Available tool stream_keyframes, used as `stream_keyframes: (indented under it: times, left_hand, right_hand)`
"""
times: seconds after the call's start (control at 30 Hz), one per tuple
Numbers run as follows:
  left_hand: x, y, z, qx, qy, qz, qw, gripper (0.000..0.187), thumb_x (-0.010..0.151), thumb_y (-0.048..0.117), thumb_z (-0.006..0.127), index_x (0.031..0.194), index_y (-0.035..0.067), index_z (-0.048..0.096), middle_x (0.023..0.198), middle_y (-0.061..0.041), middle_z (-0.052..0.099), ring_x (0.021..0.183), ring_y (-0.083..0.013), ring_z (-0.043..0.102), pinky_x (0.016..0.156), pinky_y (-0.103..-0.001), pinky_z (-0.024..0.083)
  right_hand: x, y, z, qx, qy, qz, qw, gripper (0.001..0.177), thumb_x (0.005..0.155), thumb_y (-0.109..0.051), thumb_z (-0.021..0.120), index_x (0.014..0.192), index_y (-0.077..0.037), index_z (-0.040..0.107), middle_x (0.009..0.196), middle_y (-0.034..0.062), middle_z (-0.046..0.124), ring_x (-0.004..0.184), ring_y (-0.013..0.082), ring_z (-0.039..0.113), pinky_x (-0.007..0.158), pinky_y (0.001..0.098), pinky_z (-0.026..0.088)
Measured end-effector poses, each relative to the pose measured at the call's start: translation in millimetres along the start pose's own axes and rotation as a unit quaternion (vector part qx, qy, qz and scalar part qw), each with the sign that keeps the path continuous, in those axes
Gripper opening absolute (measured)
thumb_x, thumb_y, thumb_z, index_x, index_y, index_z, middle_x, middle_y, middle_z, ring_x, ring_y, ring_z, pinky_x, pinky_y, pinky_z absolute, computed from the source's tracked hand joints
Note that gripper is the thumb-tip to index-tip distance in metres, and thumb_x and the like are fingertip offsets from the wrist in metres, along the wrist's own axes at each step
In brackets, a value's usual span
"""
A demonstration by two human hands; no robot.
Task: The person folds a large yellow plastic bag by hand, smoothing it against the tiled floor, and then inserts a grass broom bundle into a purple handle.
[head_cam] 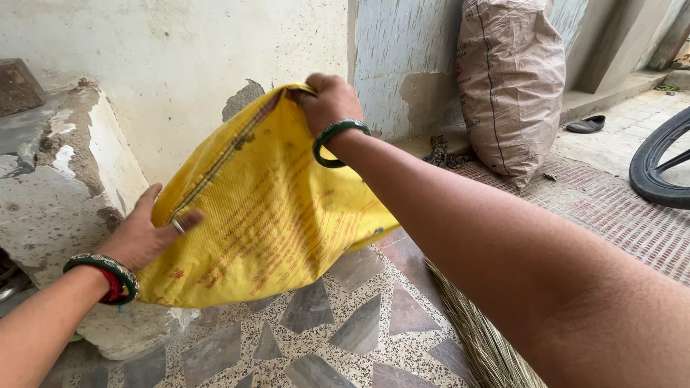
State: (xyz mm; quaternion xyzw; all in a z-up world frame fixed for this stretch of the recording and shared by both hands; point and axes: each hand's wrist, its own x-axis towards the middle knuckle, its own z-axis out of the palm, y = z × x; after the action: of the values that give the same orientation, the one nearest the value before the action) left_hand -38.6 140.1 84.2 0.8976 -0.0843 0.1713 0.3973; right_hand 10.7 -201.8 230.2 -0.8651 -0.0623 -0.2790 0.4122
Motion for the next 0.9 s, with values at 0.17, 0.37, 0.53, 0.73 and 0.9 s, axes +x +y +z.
stream_keyframes:
  times: [0.17, 0.37, 0.53, 0.73, 0.9]
  left_hand:
    - [-10.2, -4.2, 7.4, 0.205, -0.092, -0.142, 0.964, 0.113, 0.068, 0.068, 0.080, 0.157, 0.011, 0.037, 0.128, -0.018, 0.069, 0.121, -0.0321, 0.066, 0.106, -0.045, 0.048]
    - [20.0, 43.1, -2.9, 0.320, -0.001, -0.121, 0.940, 0.046, 0.098, 0.058, 0.060, 0.113, 0.018, 0.078, 0.101, -0.016, 0.077, 0.097, -0.0358, 0.072, 0.087, -0.051, 0.055]
    - [39.1, 124.8, -28.5, 0.257, 0.107, -0.127, 0.952, 0.041, 0.103, 0.055, 0.060, 0.105, 0.019, 0.078, 0.097, -0.017, 0.074, 0.090, -0.0364, 0.070, 0.078, -0.052, 0.053]
    - [76.8, 159.1, -37.9, 0.148, 0.284, 0.021, 0.947, 0.018, 0.090, 0.009, 0.071, 0.105, 0.015, 0.080, 0.088, -0.015, 0.073, 0.077, -0.0331, 0.071, 0.068, -0.047, 0.054]
    - [91.4, 157.8, -46.3, 0.147, 0.332, 0.114, 0.925, 0.022, 0.087, 0.007, 0.074, 0.107, 0.013, 0.081, 0.090, -0.016, 0.075, 0.080, -0.0324, 0.072, 0.076, -0.045, 0.056]
  right_hand:
    - [4.9, -42.1, -8.1, 0.163, 0.036, 0.047, 0.985, 0.021, 0.092, -0.028, 0.070, 0.094, -0.008, 0.076, 0.079, 0.0100, 0.077, 0.059, 0.0166, 0.069, 0.055, 0.0344, 0.057]
    - [20.0, -20.2, -17.6, 0.223, 0.133, 0.101, 0.960, 0.024, 0.087, -0.029, 0.070, 0.104, -0.011, 0.073, 0.093, 0.0059, 0.080, 0.067, 0.0145, 0.076, 0.057, 0.0289, 0.062]
    - [19.6, -0.5, -34.2, 0.237, 0.122, 0.033, 0.963, 0.047, 0.081, -0.038, 0.076, 0.116, -0.008, 0.067, 0.105, 0.0105, 0.079, 0.089, 0.0187, 0.078, 0.083, 0.0350, 0.065]
    - [-8.6, 31.6, -21.7, 0.045, 0.077, 0.192, 0.977, 0.138, 0.061, -0.054, 0.101, 0.153, -0.008, 0.008, 0.152, 0.0244, 0.029, 0.142, 0.0378, 0.030, 0.113, 0.0496, 0.031]
    - [-23.0, 71.4, -6.0, 0.132, -0.010, 0.294, 0.947, 0.121, 0.057, -0.033, 0.097, 0.150, -0.002, 0.027, 0.139, 0.0222, 0.055, 0.127, 0.0347, 0.062, 0.108, 0.0435, 0.054]
